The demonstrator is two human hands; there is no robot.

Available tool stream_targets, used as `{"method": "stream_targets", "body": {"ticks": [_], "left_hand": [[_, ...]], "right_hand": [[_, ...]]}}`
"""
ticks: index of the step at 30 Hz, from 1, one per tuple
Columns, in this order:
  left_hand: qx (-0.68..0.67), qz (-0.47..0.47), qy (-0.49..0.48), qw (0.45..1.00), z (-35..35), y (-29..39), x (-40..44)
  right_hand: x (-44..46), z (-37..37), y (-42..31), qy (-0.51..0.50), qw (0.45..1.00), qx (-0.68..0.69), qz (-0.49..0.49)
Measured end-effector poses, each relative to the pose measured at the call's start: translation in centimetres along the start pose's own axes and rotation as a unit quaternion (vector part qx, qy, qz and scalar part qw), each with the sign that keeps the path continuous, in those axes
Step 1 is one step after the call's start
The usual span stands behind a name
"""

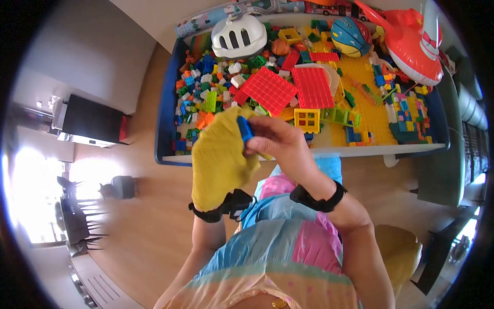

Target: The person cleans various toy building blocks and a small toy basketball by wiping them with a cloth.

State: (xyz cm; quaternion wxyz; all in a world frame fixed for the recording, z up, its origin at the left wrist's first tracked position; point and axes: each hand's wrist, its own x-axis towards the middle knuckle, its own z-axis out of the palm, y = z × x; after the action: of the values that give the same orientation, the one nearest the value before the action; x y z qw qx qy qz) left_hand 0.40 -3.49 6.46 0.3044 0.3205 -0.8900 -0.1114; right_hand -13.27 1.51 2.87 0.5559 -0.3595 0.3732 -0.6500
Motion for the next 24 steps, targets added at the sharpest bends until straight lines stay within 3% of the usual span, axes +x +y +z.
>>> {"method": "stream_targets", "body": {"ticks": [1,4,6,7,9,12,15,19,24], "left_hand": [[0.085,0.059,0.014,0.994,-0.3,0.2,0.4],[0.027,0.047,-0.038,0.998,0.0,0.0,0.4],[-0.044,0.080,-0.001,0.996,-0.2,-0.4,-0.2],[-0.090,0.132,0.080,0.984,0.7,-0.8,-0.4],[0.178,0.095,0.052,0.978,2.7,-0.3,-0.7],[0.108,0.029,-0.068,0.991,-0.6,1.2,0.8],[0.102,0.127,0.063,0.985,2.4,-0.8,-0.4],[-0.028,0.024,0.039,0.999,5.6,-1.8,-1.5],[0.023,-0.019,0.043,0.999,4.8,-2.0,-0.7]], "right_hand": [[-0.2,-0.2,-0.1,0.006,1.000,-0.018,-0.002],[-0.7,-1.4,0.5,0.012,0.998,-0.061,-0.011],[-0.8,-2.0,0.8,0.023,0.998,-0.045,-0.027],[-0.9,-2.1,0.9,0.028,0.999,-0.017,-0.037],[-0.7,-2.4,1.5,0.047,0.996,0.021,-0.069],[-0.5,-2.1,0.6,0.015,0.997,0.010,-0.081],[-0.9,-2.5,0.1,-0.011,0.997,0.002,-0.072],[-1.3,-1.4,0.0,0.021,0.997,-0.010,-0.078],[-1.4,-1.6,-0.4,0.041,0.996,-0.021,-0.070]]}}
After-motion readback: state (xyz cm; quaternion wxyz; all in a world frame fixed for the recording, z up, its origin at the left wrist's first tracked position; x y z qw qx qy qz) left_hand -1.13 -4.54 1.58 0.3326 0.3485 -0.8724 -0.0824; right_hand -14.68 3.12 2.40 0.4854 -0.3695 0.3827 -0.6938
